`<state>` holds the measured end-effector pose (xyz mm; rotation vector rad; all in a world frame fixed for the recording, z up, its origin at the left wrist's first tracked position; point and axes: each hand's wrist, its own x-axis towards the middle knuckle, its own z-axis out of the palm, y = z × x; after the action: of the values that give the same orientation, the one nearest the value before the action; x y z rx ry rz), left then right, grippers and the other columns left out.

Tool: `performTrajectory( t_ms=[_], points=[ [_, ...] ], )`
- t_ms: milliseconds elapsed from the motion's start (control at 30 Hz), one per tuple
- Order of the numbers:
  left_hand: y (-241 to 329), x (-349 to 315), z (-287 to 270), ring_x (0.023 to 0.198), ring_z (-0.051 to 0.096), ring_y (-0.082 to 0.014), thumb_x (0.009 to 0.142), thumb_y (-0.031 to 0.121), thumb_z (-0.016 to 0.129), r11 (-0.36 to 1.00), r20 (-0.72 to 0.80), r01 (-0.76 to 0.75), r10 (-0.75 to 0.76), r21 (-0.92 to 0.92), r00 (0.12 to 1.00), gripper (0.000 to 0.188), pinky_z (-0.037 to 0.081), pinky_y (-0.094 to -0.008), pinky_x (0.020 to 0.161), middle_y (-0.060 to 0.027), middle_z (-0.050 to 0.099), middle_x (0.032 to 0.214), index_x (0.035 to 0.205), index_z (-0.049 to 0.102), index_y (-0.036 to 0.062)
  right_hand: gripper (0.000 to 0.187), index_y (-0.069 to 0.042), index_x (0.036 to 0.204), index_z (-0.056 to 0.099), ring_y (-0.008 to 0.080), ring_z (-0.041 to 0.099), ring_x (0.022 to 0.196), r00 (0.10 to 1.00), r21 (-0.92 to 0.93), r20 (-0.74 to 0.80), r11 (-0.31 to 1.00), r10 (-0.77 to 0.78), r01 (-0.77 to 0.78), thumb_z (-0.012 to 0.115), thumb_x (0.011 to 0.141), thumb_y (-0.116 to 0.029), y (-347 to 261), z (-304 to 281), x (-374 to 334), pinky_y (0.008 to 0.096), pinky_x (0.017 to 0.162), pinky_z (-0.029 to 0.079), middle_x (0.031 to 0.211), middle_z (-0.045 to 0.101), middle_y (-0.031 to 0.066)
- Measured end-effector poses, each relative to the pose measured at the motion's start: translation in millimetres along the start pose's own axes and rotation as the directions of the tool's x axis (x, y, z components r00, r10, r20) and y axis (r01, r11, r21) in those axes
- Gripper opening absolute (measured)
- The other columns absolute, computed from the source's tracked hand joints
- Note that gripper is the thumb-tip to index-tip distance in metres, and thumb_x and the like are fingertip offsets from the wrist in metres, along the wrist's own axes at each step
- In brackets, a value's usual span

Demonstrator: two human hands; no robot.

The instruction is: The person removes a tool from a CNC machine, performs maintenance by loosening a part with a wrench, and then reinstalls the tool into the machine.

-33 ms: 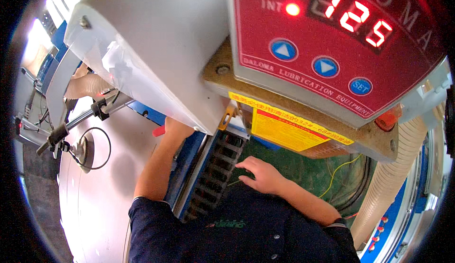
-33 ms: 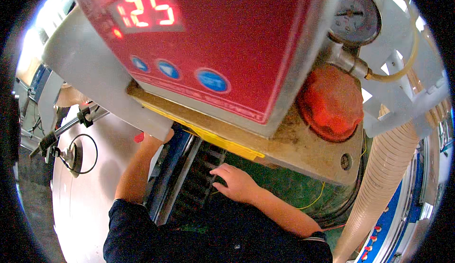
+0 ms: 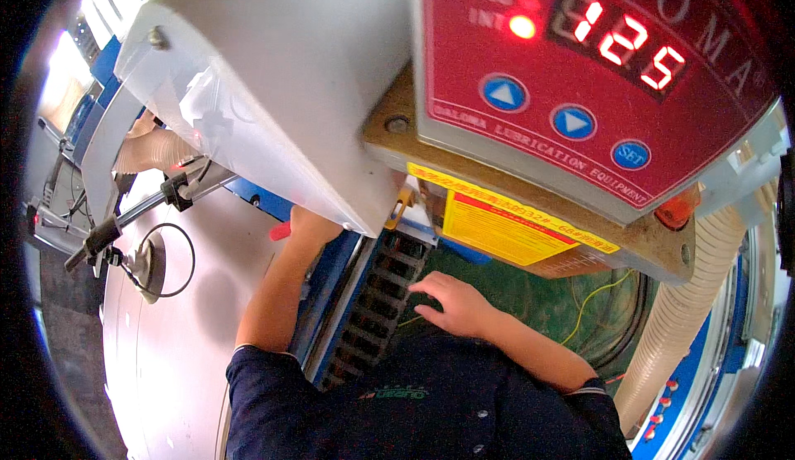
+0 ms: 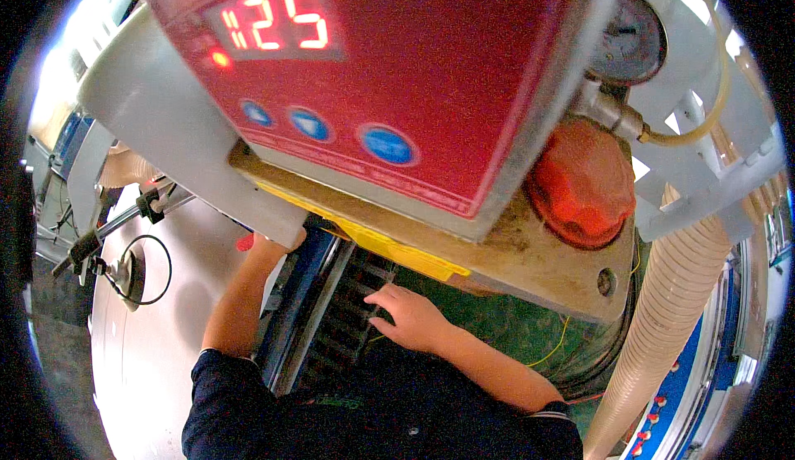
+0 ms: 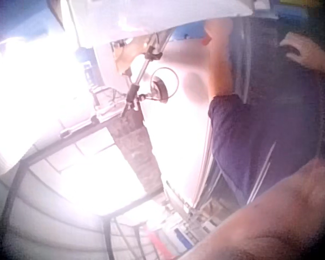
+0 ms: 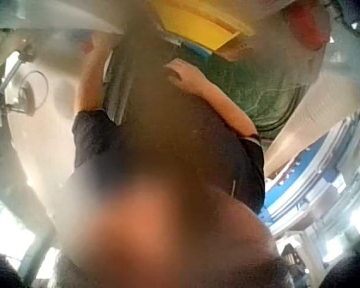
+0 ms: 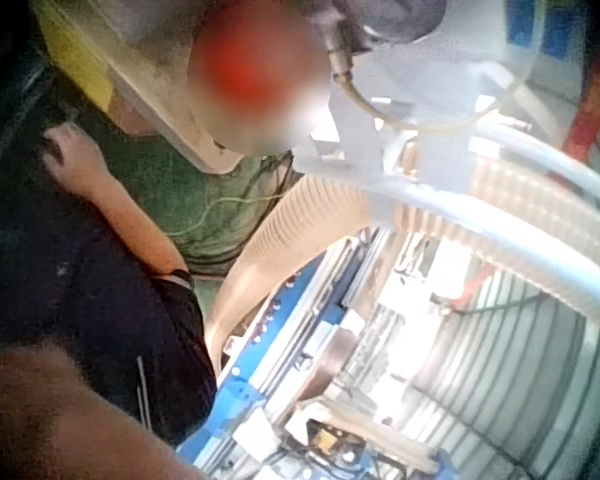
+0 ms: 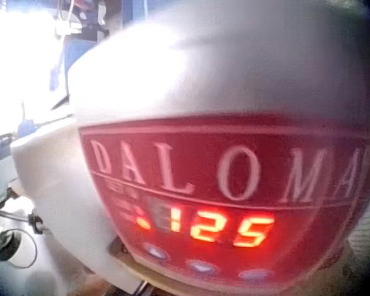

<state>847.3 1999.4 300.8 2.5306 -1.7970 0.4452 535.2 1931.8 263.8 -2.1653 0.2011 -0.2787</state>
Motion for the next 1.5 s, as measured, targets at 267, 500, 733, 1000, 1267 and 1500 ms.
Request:
performTrajectory(
  t_ms=[267,500,733,1000,1267,1500],
  points=[
    [-17.4,-14.8,54.9,0.089,0.069,-0.0386,0.079,0.020,0.057,0.963,0.094,0.164,-0.147,-0.213,0.985,0.035,0.055,-0.0471,0.080,-0.0213,0.070,0.101,0.110,0.070,0.0087,0.034,-0.005,0.119,0.058,0.0370,0.059,0.103,0.979,0.011,0.188,0.997,-0.079,0.078,0.063,0.091,-0.024,-19.4,20.1,15.7,0.0442,0.089,0.050,0.108,0.059,0.0167],
    [-3.4,-7.6,43.8,0.087,0.071,-0.0355,0.076,0.019,0.060,0.922,0.169,0.345,-0.317,-0.176,0.933,0.024,0.056,-0.0439,0.079,-0.0196,0.072,0.091,0.090,0.074,0.0056,0.033,-0.004,0.120,0.059,0.0308,0.061,0.098,0.972,0.027,0.232,0.999,-0.035,0.029,0.064,0.092,-0.020,-15.2,15.3,-21.3,0.0397,0.086,0.050,0.105,0.058,0.0144],
    [-12.9,-17.8,58.6,0.087,0.070,-0.0362,0.075,0.021,0.060,0.941,0.145,0.308,-0.289,-0.137,0.946,0.027,0.056,-0.0443,0.079,-0.0200,0.072,0.091,0.090,0.074,0.0034,0.033,-0.006,0.120,0.059,0.0298,0.062,0.094,0.978,0.027,0.208,1.000,-0.022,0.016,0.065,0.092,-0.021,-18.7,-5.1,-14.8,0.0390,0.084,0.051,0.105,0.058,0.0135],
    [-7.6,-19.2,29.4,0.092,0.067,-0.0381,0.077,0.030,0.067,0.937,0.249,0.289,-0.237,-0.198,0.939,0.043,0.054,-0.0490,0.079,-0.0184,0.070,0.098,0.109,0.060,0.0026,0.032,-0.005,0.117,0.061,0.0348,0.059,0.106,0.940,0.014,0.289,0.983,-0.182,0.186,0.063,0.091,-0.023,-29.0,-9.2,23.5,0.0424,0.093,0.049,0.111,0.060,0.0155],
    [-23.9,-58.9,9.8,0.082,0.068,-0.0372,0.081,0.034,0.067,0.902,0.201,0.377,-0.337,-0.210,0.920,0.030,0.053,-0.0490,0.073,-0.0181,0.070,0.086,0.093,0.069,0.0065,0.032,-0.006,0.118,0.061,0.0328,0.061,0.099,0.927,0.040,0.303,0.975,-0.219,0.217,0.065,0.090,-0.022,-35.2,-8.0,44.0,0.0401,0.088,0.050,0.107,0.060,0.0148],
    [-24.1,-47.9,20.1,0.079,0.070,-0.0330,0.082,0.031,0.064,0.913,0.239,0.400,-0.373,-0.074,0.896,0.021,0.055,-0.0433,0.069,-0.0132,0.071,0.081,0.078,0.068,0.0100,0.049,0.002,0.128,0.048,0.0375,0.050,0.113,0.862,-0.372,-0.008,0.802,-0.506,0.468,0.061,0.082,-0.009,-71.8,46.6,145.6,0.0459,0.103,0.038,0.120,0.052,0.0203]
  ],
)
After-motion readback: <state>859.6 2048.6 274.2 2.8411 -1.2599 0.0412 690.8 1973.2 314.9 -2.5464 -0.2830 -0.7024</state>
